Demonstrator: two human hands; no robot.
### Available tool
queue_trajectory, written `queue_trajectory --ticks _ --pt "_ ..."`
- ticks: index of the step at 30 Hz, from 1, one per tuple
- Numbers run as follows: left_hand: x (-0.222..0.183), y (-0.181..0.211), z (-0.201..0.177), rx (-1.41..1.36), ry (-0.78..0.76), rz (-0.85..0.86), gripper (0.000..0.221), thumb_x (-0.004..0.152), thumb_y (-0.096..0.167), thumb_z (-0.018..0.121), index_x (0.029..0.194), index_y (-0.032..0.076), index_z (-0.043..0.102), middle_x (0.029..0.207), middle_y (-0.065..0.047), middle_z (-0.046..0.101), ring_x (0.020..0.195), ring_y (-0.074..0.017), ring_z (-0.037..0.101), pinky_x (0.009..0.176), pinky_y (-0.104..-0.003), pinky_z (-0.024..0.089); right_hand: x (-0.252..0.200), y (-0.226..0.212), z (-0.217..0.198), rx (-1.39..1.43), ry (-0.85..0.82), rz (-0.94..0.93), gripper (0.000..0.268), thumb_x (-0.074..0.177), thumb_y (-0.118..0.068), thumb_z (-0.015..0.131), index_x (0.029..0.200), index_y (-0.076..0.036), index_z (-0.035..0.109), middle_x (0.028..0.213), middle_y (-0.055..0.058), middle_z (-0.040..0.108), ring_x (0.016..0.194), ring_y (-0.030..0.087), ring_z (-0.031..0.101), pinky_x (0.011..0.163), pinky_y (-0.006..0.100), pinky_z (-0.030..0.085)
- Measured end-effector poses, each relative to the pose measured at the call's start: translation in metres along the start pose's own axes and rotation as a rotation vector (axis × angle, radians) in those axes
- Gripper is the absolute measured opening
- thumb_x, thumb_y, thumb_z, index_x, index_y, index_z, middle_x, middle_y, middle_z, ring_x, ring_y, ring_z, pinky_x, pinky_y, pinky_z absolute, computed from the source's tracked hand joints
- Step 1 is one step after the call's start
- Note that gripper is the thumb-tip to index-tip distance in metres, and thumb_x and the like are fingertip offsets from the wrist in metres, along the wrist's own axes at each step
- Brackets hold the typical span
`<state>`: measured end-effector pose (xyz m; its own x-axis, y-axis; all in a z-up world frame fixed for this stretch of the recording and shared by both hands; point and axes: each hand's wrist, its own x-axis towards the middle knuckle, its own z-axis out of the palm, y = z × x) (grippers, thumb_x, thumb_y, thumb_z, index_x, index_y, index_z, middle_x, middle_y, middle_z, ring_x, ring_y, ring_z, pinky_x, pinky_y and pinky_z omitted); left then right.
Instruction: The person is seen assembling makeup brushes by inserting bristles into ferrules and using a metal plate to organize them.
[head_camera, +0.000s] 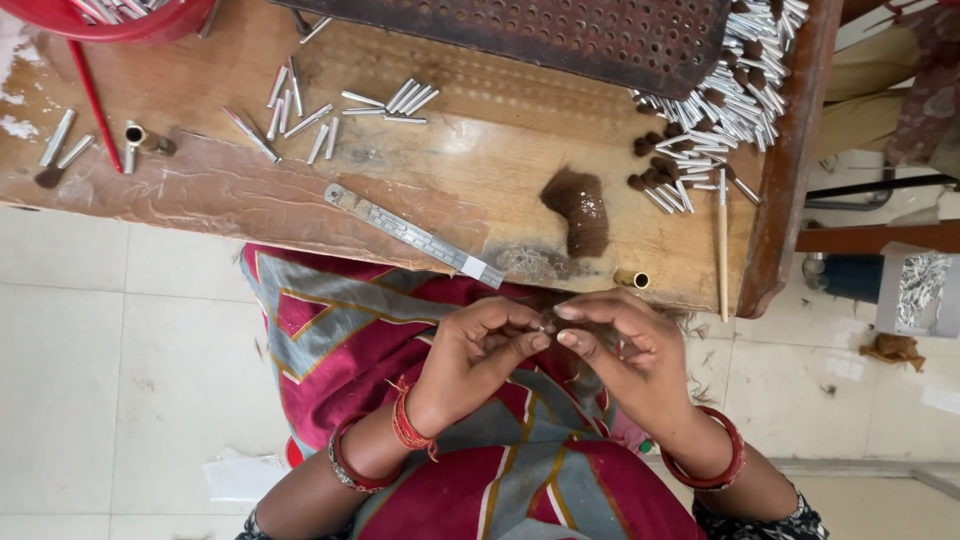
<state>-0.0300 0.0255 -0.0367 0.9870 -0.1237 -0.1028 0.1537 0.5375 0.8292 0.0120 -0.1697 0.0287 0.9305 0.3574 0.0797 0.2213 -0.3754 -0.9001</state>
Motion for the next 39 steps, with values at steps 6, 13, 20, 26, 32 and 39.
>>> queue_trajectory --ticks 6,13,20,26,32,39 --pt "0.001 0.017 0.01 0.392 -0.063 0.01 0.014 0.089 0.001 0.079 0.102 0.0 0.074 0.095 -0.007 0.071 0.081 -0.0092 0.072 0.066 -0.023 0.059 -0.007 0.013 -0.005 0.105 -0.109 0.082 0.01 0.089 -0.001 0.075 0.099 -0.001 0.075 0.101 0.008 0.075 0.091 0.014 0.071 0.078 0.027 0.057" --pt "-0.001 0.016 0.015 0.59 0.003 0.075 0.014 0.084 0.01 0.084 0.095 0.005 0.079 0.081 -0.006 0.072 0.064 -0.0132 0.066 0.057 -0.027 0.052 -0.009 0.018 -0.008 0.063 -0.086 0.162 0.008 0.086 0.0 0.074 0.093 0.002 0.076 0.094 0.008 0.076 0.081 0.014 0.069 0.068 0.027 0.055" --pt "-0.005 0.016 0.019 0.639 0.013 0.115 0.016 0.084 0.014 0.084 0.095 0.006 0.076 0.086 -0.008 0.072 0.066 -0.0178 0.068 0.057 -0.029 0.052 -0.018 0.042 -0.006 -0.013 -0.029 0.059 0.008 0.083 0.0 0.077 0.09 0.003 0.074 0.092 0.009 0.077 0.085 0.014 0.071 0.074 0.027 0.055" --pt "-0.011 0.003 0.02 0.578 0.028 0.238 0.013 0.087 0.01 0.082 0.098 0.006 0.077 0.089 -0.01 0.072 0.077 -0.0217 0.072 0.066 -0.032 0.056 -0.022 0.055 -0.008 -0.02 -0.022 0.134 0.005 0.082 0.003 0.077 0.086 0.005 0.077 0.089 0.014 0.077 0.083 0.018 0.072 0.074 0.031 0.056" --pt "-0.013 -0.007 0.018 0.602 0.023 0.261 0.015 0.085 0.006 0.081 0.099 0.005 0.077 0.087 -0.01 0.069 0.079 -0.0243 0.071 0.067 -0.034 0.055 -0.019 0.101 -0.017 -0.116 -0.015 -0.085 0.005 0.083 -0.004 0.078 0.088 -0.001 0.078 0.085 0.011 0.078 0.08 0.018 0.076 0.079 0.032 0.058" --pt "-0.008 -0.008 0.009 0.714 0.004 0.293 0.013 0.085 0.006 0.078 0.098 0.006 0.076 0.087 -0.011 0.07 0.08 -0.0267 0.07 0.069 -0.036 0.056 -0.02 0.106 -0.009 -0.169 -0.038 0.0 0.007 0.083 -0.009 0.078 0.087 -0.004 0.08 0.087 0.012 0.08 0.082 0.019 0.078 0.08 0.033 0.06"
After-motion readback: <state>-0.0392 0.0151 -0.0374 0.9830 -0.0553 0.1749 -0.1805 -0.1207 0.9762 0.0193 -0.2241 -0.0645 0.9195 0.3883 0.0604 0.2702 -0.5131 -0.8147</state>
